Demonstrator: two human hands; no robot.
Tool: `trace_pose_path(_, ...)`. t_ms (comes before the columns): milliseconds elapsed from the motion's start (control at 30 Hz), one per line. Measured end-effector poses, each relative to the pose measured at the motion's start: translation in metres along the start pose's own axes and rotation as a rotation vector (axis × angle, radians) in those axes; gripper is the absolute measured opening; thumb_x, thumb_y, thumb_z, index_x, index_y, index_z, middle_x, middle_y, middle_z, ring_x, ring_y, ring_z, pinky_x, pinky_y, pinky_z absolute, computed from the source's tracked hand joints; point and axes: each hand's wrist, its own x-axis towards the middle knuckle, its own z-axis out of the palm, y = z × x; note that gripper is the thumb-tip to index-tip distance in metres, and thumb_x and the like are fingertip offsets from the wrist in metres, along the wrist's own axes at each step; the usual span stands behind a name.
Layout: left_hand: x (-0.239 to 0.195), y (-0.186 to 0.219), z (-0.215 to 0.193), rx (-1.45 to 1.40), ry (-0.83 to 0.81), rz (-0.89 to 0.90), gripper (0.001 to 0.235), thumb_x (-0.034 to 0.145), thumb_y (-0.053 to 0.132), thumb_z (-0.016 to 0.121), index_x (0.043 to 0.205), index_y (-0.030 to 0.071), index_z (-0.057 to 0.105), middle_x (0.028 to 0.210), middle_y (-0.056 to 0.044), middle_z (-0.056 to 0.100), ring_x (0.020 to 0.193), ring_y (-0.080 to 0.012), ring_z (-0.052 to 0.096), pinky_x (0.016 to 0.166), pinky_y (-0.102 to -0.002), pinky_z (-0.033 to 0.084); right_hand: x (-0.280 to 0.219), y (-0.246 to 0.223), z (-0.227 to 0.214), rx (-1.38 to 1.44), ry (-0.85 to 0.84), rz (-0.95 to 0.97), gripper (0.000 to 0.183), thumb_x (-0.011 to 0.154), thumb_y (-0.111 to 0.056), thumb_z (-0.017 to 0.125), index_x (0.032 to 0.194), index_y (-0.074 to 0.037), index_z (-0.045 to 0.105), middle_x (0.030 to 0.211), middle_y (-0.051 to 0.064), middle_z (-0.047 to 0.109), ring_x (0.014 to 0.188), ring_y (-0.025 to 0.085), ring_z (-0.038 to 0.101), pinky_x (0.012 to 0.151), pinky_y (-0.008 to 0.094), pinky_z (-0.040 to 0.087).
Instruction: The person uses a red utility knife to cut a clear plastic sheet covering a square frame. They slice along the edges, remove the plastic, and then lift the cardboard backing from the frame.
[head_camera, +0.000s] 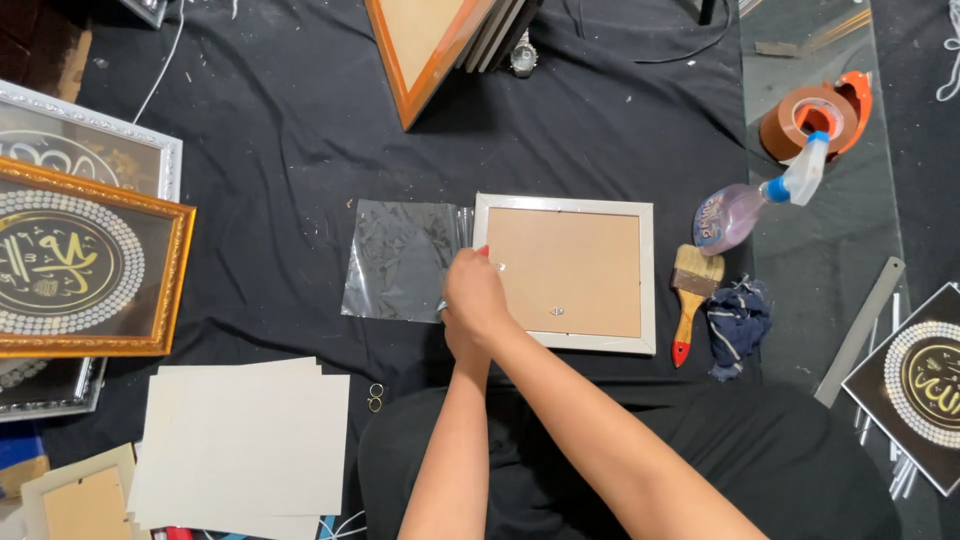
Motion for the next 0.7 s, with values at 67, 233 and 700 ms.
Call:
trace_pose_path(67, -0.002, -0.003, 0.002, 0.032, -0.011, 0.015, 0.050, 0.097, 0.032, 0.067, 0.136, 0.011, 0.045, 0.125, -0.012, 0.047, 0.116, -0.0308, 0.052, 0.094, -0.039, 0.053, -0.002, -0.008, 0.001, -0.183, 0.014, -0.072, 0.030, 0.071, -0.023, 0.083, 0.088, -0.008, 0.062, 0.072, 0.002, 0.064, 0.069, 0.026, 0.075, 0.064, 0.035, 0.063)
trace_pose_path(233, 0.004, -0.009, 0.005, 0.128, -0.018, 0.060, 0.049, 0.098, 0.039, 0.065, 0.135, 0.014, 0.045, 0.125, -0.008, 0.047, 0.112, -0.0268, 0.052, 0.097, -0.038, 0.048, 0.004, 0.000, 0.025, -0.274, 0.089, -0.119, 0.007, 0.084, -0.015, 0.068, 0.083, -0.009, 0.064, 0.065, 0.001, 0.061, 0.059, 0.022, 0.070, 0.054, 0.034, 0.061)
trace_pose_path(700, 0.024, -0.022, 0.039, 0.055, 0.045, -0.012, 0.078, 0.087, 0.043, 0.072, 0.152, 0.016, 0.036, 0.133, -0.008, 0.044, 0.123, -0.0323, 0.051, 0.101, -0.047, 0.052, -0.136, 0.208, -0.099, 1.671, -0.178, 0.716, 0.068, 0.081, 0.011, 0.053, 0.149, 0.006, 0.048, 0.104, 0.018, 0.054, 0.080, 0.028, 0.068, 0.068, 0.038, 0.063)
